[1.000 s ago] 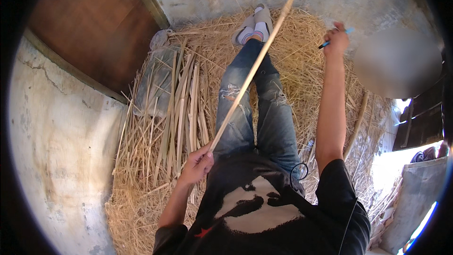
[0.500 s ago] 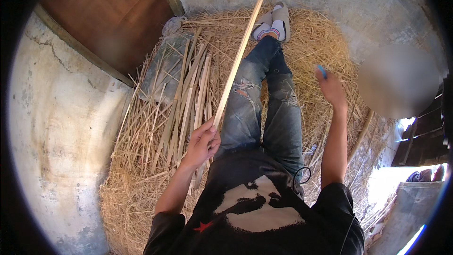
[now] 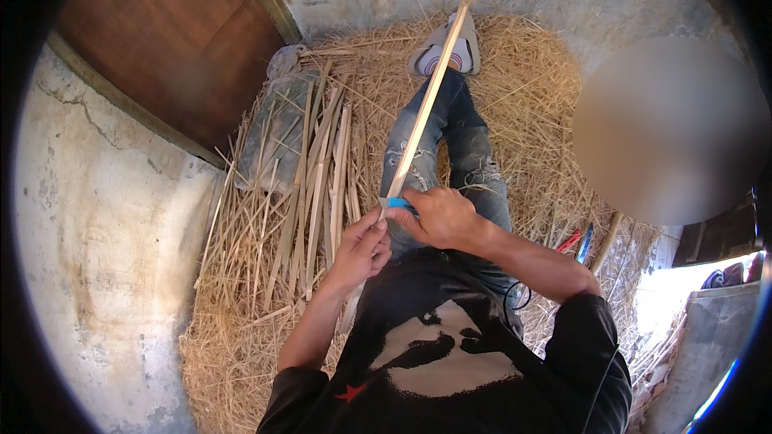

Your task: The person sits on a hay-covered floor and uses a blue utility knife to shave a long, thin wooden stick. They hold the stick with their left hand and scrape the blade along its length with their right hand, removing thin strips of wood.

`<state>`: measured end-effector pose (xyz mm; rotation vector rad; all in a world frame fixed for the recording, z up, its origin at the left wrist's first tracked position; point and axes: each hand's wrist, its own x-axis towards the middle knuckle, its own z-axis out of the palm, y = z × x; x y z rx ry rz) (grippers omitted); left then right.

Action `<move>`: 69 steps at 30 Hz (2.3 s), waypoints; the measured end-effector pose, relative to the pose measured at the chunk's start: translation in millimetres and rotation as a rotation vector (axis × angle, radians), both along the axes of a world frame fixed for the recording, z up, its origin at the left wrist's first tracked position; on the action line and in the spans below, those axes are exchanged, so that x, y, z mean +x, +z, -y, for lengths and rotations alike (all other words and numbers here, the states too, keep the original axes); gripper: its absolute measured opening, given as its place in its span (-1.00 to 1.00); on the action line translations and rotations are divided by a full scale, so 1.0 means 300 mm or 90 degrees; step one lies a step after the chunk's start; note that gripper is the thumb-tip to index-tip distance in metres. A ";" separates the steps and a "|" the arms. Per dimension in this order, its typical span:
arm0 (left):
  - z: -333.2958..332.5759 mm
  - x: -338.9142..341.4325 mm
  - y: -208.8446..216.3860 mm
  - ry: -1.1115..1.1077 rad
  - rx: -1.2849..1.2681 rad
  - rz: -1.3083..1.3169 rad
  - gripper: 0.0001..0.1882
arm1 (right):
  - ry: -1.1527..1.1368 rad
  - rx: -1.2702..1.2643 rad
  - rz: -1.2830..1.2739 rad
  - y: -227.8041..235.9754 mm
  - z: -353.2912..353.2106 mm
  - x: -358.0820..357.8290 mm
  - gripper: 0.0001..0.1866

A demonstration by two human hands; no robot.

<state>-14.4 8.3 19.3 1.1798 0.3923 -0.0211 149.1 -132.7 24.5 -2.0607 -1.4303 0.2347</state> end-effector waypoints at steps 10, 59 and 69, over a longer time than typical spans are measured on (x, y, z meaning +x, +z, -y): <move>-0.074 -0.031 0.056 -0.002 0.096 -0.034 -0.52 | -0.019 0.066 0.122 -0.001 -0.089 0.052 -0.47; 0.058 -0.098 -0.096 -0.083 0.301 -0.013 -0.52 | -0.100 0.307 0.581 -0.156 0.084 0.424 -0.65; -0.008 -0.160 -0.048 -0.109 0.390 -0.078 -0.51 | -0.290 0.132 0.082 -0.029 0.091 0.575 -0.34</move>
